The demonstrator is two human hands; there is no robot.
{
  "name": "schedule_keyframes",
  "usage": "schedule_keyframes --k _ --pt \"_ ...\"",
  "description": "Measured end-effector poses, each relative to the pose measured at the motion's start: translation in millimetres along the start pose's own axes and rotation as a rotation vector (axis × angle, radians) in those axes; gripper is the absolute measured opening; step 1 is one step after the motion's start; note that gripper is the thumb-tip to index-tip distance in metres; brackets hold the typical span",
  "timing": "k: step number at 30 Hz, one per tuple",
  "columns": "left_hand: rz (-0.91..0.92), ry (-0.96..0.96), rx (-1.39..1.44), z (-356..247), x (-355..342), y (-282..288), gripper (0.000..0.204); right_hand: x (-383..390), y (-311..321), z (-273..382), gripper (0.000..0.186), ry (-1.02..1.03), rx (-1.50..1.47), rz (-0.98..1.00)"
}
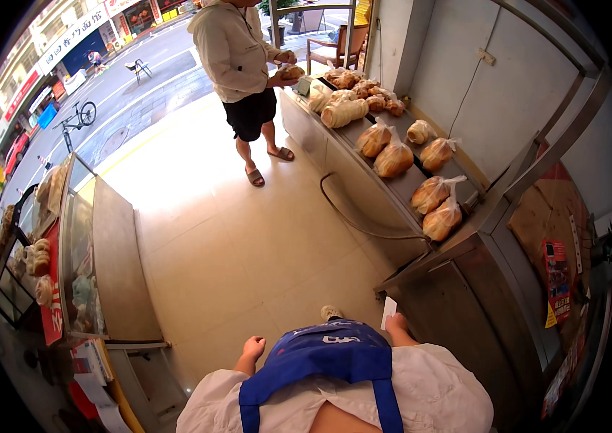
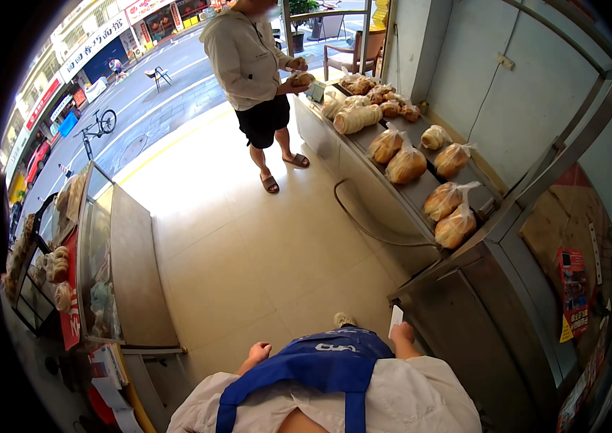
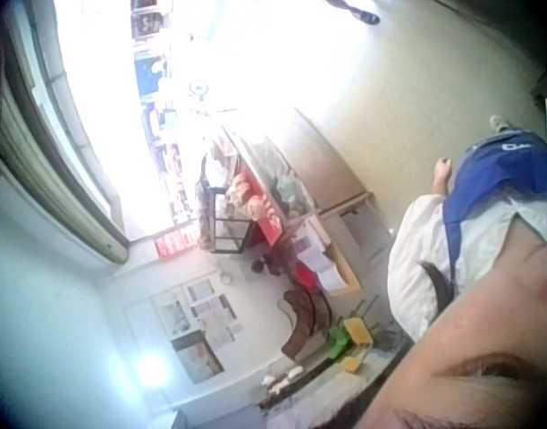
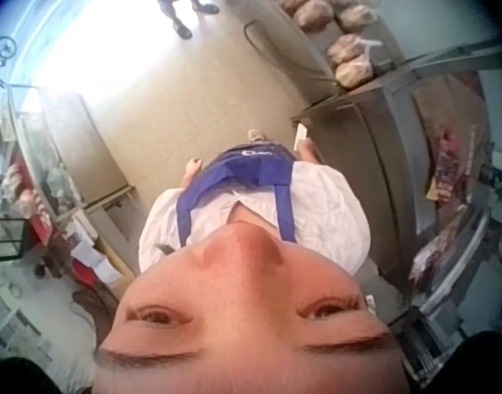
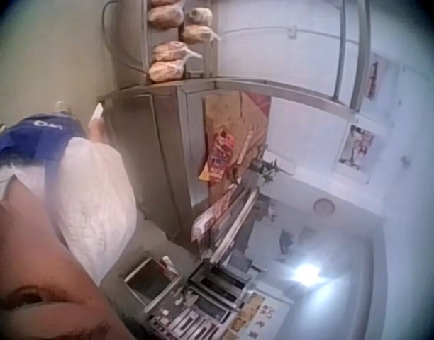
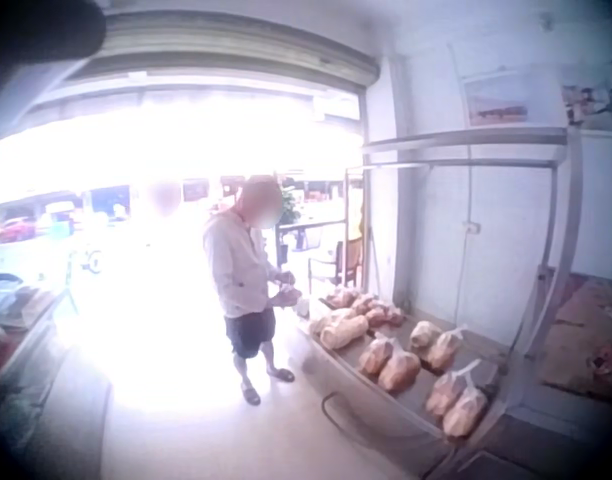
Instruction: The person retrieves a plastic bag of ingredients from a shelf, pours them into a bowl, and mixes the contents by hand using a plastic scraper. They then carry the bowl through a bakery to a display area and handle several packaged bread items while interacting with a customer.
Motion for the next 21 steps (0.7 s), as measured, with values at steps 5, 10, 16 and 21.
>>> schedule_keyframes --k 5,10,16,21 --pt "-0.016 -0.008 -0.01 4 1 6 0.033 -1 -9 -3 0.034 0.002 0.007 0.041" --pt "-0.019 0.0 -0.015 4 4 7 0.033 1 -5 -5 0.037 0.004 0.001 0.002" --pt "-0.014 -0.027 -0.027 0 4 5 0.033 3 -5 -7 0.036 0.001 -0.007 0.023" --pt "-0.003 -0.046 -0.04 -10 5 6 0.033 1 -8 -14 0.036 -0.015 -0.011 0.0"
Point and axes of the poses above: each hand's wrist, its own x-axis away from the middle knuckle, its own y-axis out of the back of the hand, z = x × y, the point moved 10 cm from there along -x, towards the middle knuckle, and after that the axes turned 13 degrees about x, right-handed, at the moved point
